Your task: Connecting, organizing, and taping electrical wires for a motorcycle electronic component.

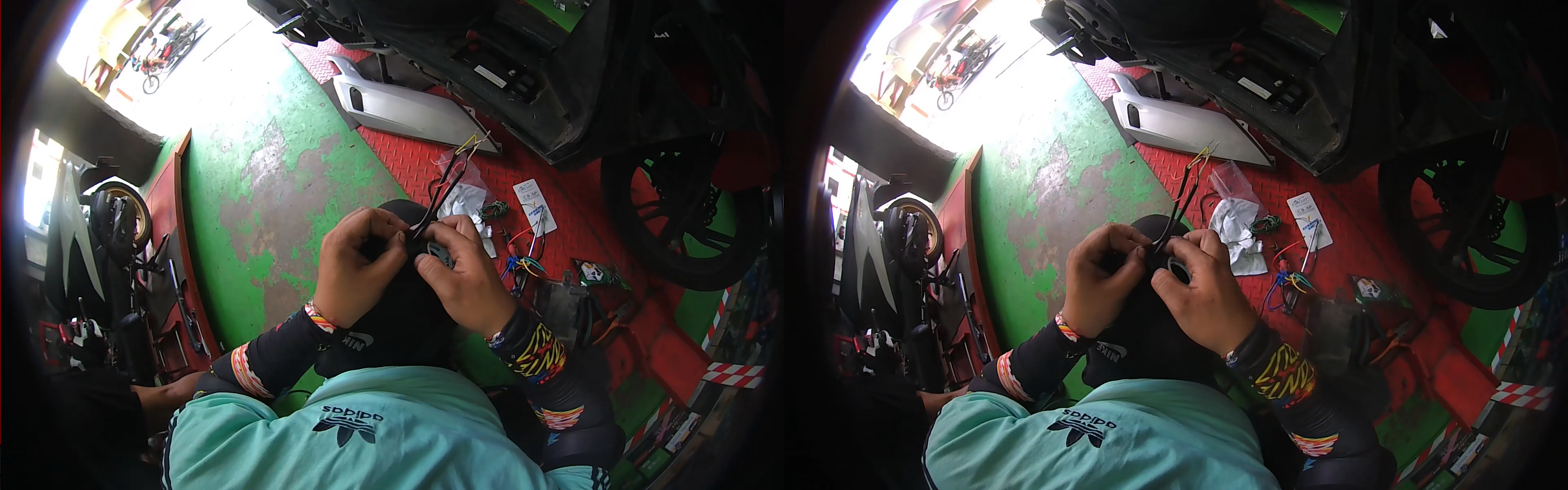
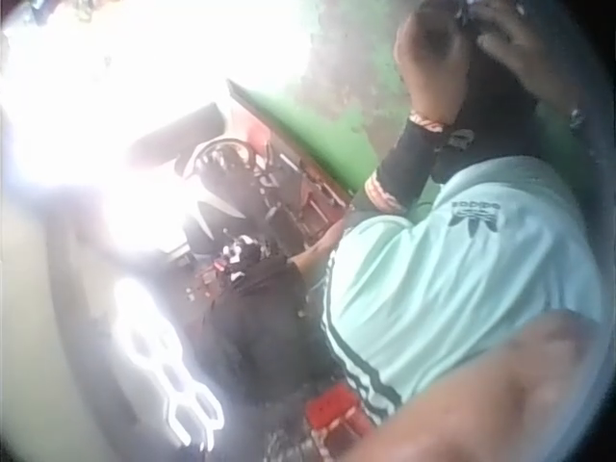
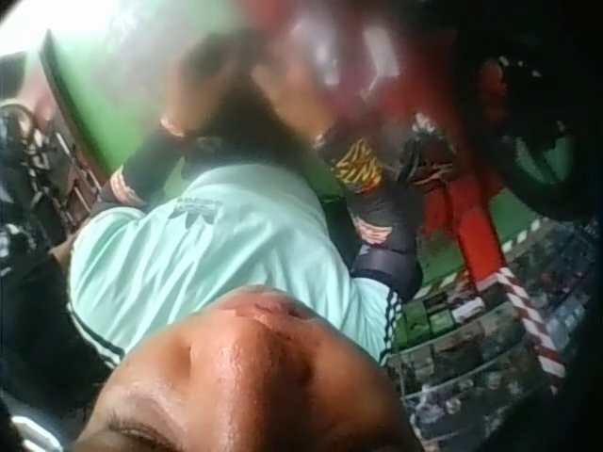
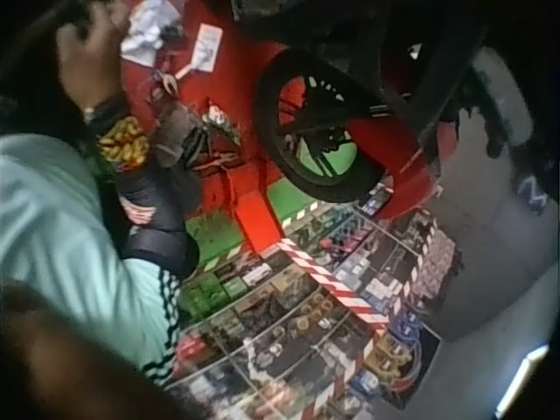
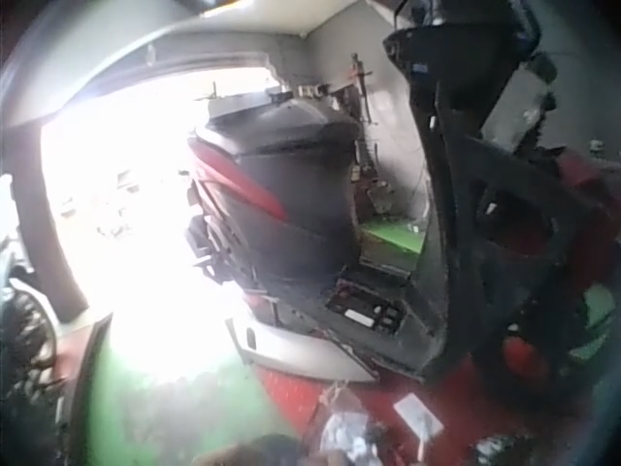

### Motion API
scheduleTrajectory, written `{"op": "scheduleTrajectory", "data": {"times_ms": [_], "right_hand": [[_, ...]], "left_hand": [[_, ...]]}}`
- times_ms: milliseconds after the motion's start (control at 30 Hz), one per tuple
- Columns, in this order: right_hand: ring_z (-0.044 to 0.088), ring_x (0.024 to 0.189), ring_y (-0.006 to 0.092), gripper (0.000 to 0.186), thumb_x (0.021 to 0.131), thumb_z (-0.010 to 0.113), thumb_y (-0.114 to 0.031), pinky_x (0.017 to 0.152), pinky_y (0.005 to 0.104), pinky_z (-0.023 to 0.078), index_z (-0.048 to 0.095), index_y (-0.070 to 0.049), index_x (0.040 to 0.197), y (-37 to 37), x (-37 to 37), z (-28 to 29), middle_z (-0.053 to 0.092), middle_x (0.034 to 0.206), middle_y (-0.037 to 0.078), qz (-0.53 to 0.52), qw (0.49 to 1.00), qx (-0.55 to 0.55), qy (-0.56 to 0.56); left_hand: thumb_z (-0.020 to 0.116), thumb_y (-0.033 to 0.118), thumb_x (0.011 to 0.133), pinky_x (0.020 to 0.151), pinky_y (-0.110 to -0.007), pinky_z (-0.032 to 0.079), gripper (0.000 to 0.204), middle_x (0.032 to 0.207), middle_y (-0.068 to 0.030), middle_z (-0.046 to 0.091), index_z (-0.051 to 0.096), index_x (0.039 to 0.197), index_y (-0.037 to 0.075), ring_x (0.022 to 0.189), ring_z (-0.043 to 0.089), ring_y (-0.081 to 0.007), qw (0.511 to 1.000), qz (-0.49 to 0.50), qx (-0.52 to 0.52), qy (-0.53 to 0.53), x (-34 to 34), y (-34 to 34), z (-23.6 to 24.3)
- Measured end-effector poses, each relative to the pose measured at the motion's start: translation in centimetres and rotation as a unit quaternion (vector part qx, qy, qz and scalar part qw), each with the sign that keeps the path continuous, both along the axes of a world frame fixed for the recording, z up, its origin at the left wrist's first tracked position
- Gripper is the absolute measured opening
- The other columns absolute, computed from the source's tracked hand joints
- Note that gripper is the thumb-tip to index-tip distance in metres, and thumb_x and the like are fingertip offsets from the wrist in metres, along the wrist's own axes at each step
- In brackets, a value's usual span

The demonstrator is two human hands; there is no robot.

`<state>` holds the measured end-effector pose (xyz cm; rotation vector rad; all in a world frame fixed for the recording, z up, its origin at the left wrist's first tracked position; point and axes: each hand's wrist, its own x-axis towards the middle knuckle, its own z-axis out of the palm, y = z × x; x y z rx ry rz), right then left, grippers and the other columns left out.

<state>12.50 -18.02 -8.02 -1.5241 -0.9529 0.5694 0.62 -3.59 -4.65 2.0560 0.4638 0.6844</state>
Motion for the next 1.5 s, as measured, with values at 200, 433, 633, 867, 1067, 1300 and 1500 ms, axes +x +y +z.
{"op": "scheduleTrajectory", "data": {"times_ms": [200,433,633,867,1067,1300,1500], "right_hand": [[0.053,0.109,0.0347,0.036,0.088,0.068,-0.014,0.100,0.0432,0.045,0.066,0.007,0.117,0.7,-1.2,0.6,0.059,0.116,0.019,-0.061,0.990,0.014,-0.124],[0.059,0.108,0.0356,0.039,0.083,0.073,-0.011,0.097,0.0443,0.049,0.065,0.006,0.117,1.1,-1.5,0.7,0.060,0.112,0.019,-0.095,0.993,0.040,-0.060],[0.067,0.097,0.0331,0.045,0.080,0.084,-0.017,0.088,0.0433,0.055,0.064,0.004,0.113,0.6,-0.5,1.6,0.065,0.103,0.017,-0.071,0.997,0.031,-0.004],[0.071,0.101,0.0336,0.041,0.082,0.090,-0.020,0.087,0.0417,0.057,0.070,0.000,0.110,-0.6,2.4,2.1,0.070,0.112,0.019,0.030,0.993,0.038,-0.106],[0.062,0.120,0.0344,0.028,0.088,0.082,-0.011,0.097,0.0433,0.053,0.072,0.000,0.112,-0.1,1.4,1.7,0.061,0.128,0.020,-0.015,0.990,0.025,-0.138],[0.062,0.115,0.0317,0.023,0.088,0.081,-0.007,0.094,0.0397,0.054,0.074,-0.001,0.109,0.0,1.8,1.9,0.059,0.128,0.018,0.005,0.987,-0.011,-0.163],[0.066,0.103,0.0269,0.023,0.082,0.084,-0.001,0.092,0.0384,0.054,0.073,0.000,0.103,0.8,1.3,0.1,0.064,0.115,0.014,-0.021,0.994,0.102,-0.031]], "left_hand": [[0.072,-0.004,0.084,0.085,-0.031,0.055,0.021,0.099,-0.0081,0.071,0.060,0.101,0.001,0.092,0.069,-0.0154,0.980,0.039,-0.184,-0.069,0.8,-0.6,0.4],[0.061,0.006,0.093,0.095,-0.035,0.050,0.019,0.114,-0.0109,0.065,0.063,0.111,0.000,0.105,0.063,-0.0209,0.996,-0.007,0.032,0.084,0.2,-0.1,1.2],[0.058,0.013,0.095,0.101,-0.040,0.044,0.017,0.113,-0.0153,0.061,0.067,0.104,0.001,0.111,0.058,-0.0325,0.991,-0.034,0.074,0.101,-0.4,0.8,1.0],[0.058,0.012,0.099,0.095,-0.039,0.047,0.015,0.107,-0.0140,0.059,0.064,0.102,-0.001,0.103,0.060,-0.0319,0.992,-0.105,-0.049,0.048,-0.5,1.6,1.7],[0.059,-0.003,0.098,0.089,-0.026,0.047,0.034,0.112,-0.0076,0.056,0.045,0.128,0.004,0.103,0.056,-0.0109,0.972,-0.105,-0.209,-0.005,-0.7,0.9,1.4],[0.067,-0.003,0.091,0.080,-0.029,0.051,0.055,0.107,-0.0085,0.058,0.035,0.135,0.005,0.086,0.062,-0.0122,0.992,-0.088,-0.087,-0.001,-0.6,0.9,0.6],[0.069,-0.002,0.089,0.078,-0.032,0.052,0.066,0.116,-0.0126,0.057,0.029,0.141,0.004,0.082,0.062,-0.0129,0.987,-0.109,-0.120,-0.023,0.3,0.3,0.6]]}}
